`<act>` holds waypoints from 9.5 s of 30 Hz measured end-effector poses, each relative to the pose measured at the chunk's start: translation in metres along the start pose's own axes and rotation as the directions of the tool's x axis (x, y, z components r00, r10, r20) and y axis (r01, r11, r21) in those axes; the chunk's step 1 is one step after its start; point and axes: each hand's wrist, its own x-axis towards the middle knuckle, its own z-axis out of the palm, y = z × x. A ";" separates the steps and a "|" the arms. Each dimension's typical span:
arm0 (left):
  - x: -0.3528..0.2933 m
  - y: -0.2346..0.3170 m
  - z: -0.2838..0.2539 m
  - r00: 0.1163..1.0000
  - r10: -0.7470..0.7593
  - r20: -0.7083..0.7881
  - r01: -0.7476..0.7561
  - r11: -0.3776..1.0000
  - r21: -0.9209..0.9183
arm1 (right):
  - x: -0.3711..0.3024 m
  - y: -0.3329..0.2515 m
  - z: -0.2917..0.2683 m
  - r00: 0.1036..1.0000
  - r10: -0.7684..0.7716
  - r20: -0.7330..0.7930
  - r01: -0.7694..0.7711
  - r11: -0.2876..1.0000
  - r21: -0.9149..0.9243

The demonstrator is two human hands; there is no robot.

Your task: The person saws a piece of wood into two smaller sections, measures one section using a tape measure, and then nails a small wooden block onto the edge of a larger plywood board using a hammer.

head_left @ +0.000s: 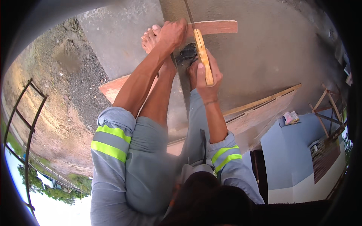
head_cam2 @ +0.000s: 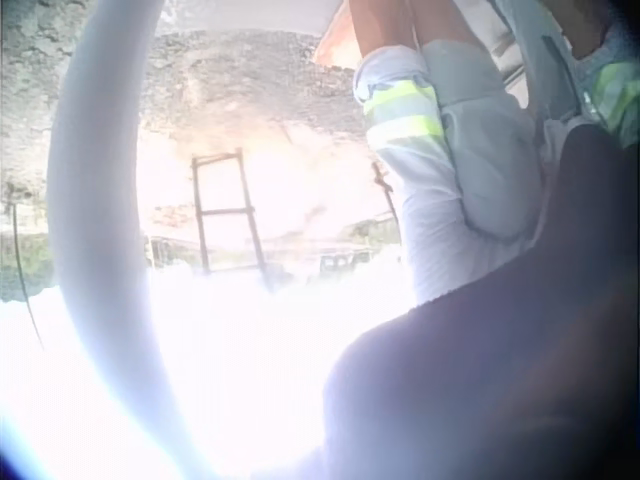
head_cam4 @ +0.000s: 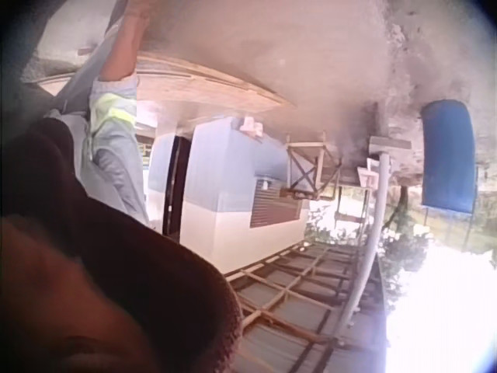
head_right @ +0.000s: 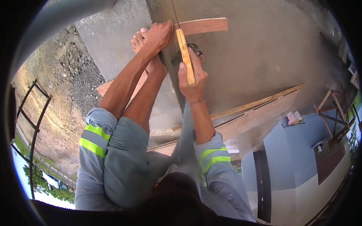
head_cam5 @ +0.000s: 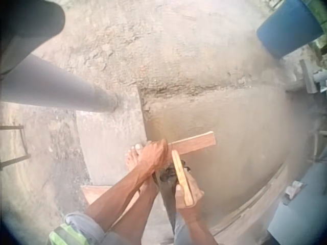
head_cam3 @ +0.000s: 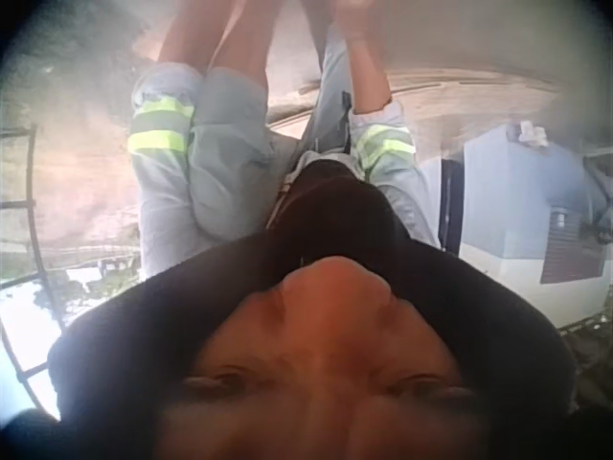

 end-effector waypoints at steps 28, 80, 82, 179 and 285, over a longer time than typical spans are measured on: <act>-0.006 0.001 -0.009 0.999 -0.026 -0.023 0.025 0.999 -0.045 | -0.179 0.021 -0.052 0.996 0.071 0.049 -0.065 0.992 -0.111; 0.002 -0.014 -0.022 0.954 -0.089 0.287 0.103 0.994 -0.031 | -0.162 0.007 -0.078 0.999 -0.027 0.044 0.028 0.999 -0.021; 0.006 -0.014 -0.014 0.959 -0.056 0.278 0.067 0.997 -0.029 | -0.215 -0.003 -0.107 0.987 0.149 0.063 -0.149 0.989 -0.014; -0.017 0.013 -0.007 0.966 -0.049 0.253 0.010 0.988 0.151 | -0.063 -0.036 -0.043 0.999 0.021 0.044 -0.021 1.000 -0.006; -0.023 0.010 -0.007 0.952 0.013 0.305 -0.019 1.000 0.015 | -0.139 -0.076 -0.095 0.985 0.143 0.093 -0.142 0.990 -0.027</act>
